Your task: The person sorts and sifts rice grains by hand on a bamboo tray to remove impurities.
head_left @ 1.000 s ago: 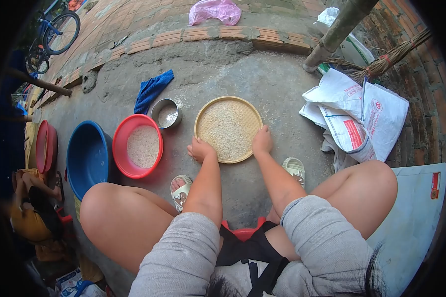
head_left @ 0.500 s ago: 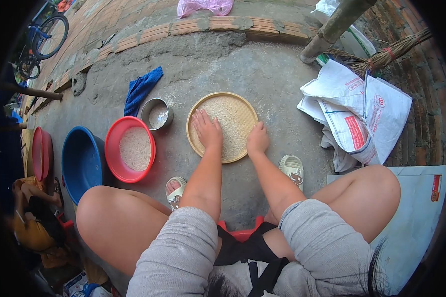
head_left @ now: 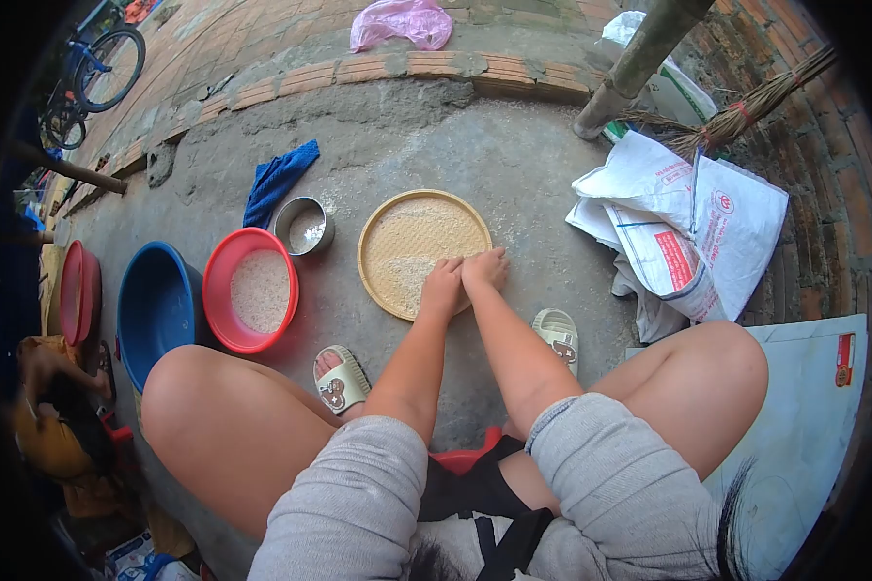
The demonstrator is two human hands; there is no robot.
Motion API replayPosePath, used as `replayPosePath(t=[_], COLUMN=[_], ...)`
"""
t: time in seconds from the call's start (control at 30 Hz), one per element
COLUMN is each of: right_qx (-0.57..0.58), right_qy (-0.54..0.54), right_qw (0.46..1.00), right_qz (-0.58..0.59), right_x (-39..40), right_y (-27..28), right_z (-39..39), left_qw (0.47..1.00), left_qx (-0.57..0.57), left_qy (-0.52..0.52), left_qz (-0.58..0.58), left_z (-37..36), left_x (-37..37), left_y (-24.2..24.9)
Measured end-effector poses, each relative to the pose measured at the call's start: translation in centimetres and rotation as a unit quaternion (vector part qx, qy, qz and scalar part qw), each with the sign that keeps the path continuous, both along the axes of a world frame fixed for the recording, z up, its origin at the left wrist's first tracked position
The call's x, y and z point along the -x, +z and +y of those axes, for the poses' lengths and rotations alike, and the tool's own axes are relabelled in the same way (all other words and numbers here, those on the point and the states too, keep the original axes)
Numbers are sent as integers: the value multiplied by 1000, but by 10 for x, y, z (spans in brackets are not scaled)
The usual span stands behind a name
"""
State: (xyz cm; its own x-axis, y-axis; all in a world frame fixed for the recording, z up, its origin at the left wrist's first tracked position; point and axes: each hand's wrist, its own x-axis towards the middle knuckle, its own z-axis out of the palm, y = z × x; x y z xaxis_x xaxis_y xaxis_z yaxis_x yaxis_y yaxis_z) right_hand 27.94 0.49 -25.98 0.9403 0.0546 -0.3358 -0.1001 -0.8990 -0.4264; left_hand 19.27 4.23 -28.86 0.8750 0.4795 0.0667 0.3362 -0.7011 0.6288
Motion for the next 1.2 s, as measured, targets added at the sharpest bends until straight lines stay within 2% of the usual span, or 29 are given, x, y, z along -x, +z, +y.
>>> replayPosePath(t=[0.07,0.1,0.17,0.2,0.27,0.3,0.33,0.37,0.4,0.43,0.47,0.5,0.53,0.57,0.6,0.67,0.7,0.77,0.83,0.87,0.93,0.97,1.03,1.1,1.2], right_qx=[59,50,18,4,-79,-94,-214,-324,-334,-381,-425,-434,-478,-517,-557,-599,-602,-599,-582,-572,-558,-553,-545,-544,-535], right_qy=[-29,-28,14,15,-16,-12,-55,-91,-82,-132,-181,-177,-235,-297,-305,-330,-333,-340,-346,-347,-354,-360,-374,-349,-279], right_qw=[998,998,997,997,997,995,966,904,903,867,823,820,780,733,681,612,602,588,580,576,561,554,536,559,629], right_qz=[-21,-23,-74,-76,2,-4,131,263,256,294,332,329,327,327,364,397,405,424,453,469,498,508,525,519,491], right_x=[8,11,18,22,28,28,26,24,28,35,37,34,31,29,11,-5,-9,-3,10,17,28,31,27,14,9], right_y=[26,34,52,60,72,62,39,34,58,92,117,131,143,150,111,86,76,50,21,8,-15,-25,-41,-41,-2], right_z=[10,14,25,33,48,58,71,81,84,83,85,89,94,99,115,112,104,86,66,57,48,48,48,47,44], left_qw=[996,996,990,990,964,964,964,962,957,957,959,961,970,972,983,992,991,971,968,969,953,953,952,947,930], left_qx=[-13,-22,28,14,90,76,96,116,90,82,102,121,87,79,71,16,-37,-58,-49,-49,-61,-53,-61,-61,11], left_qy=[3,5,105,109,245,247,246,245,274,275,264,249,225,219,165,99,84,208,246,243,253,256,291,307,364], left_qz=[92,90,93,89,-49,-59,-19,21,44,32,9,-10,23,27,36,81,102,107,-5,-3,-155,-156,-79,-69,49], left_z=[-1,3,17,23,38,48,58,69,88,93,93,91,89,91,90,81,76,43,18,9,-8,-10,-2,9,15], left_x=[10,11,12,13,12,11,10,7,0,-1,0,1,0,-5,-11,-14,-24,-27,-12,-1,9,10,18,19,29], left_y=[13,12,14,25,53,65,76,84,77,94,118,144,172,191,206,196,187,162,130,118,103,101,107,89,73])
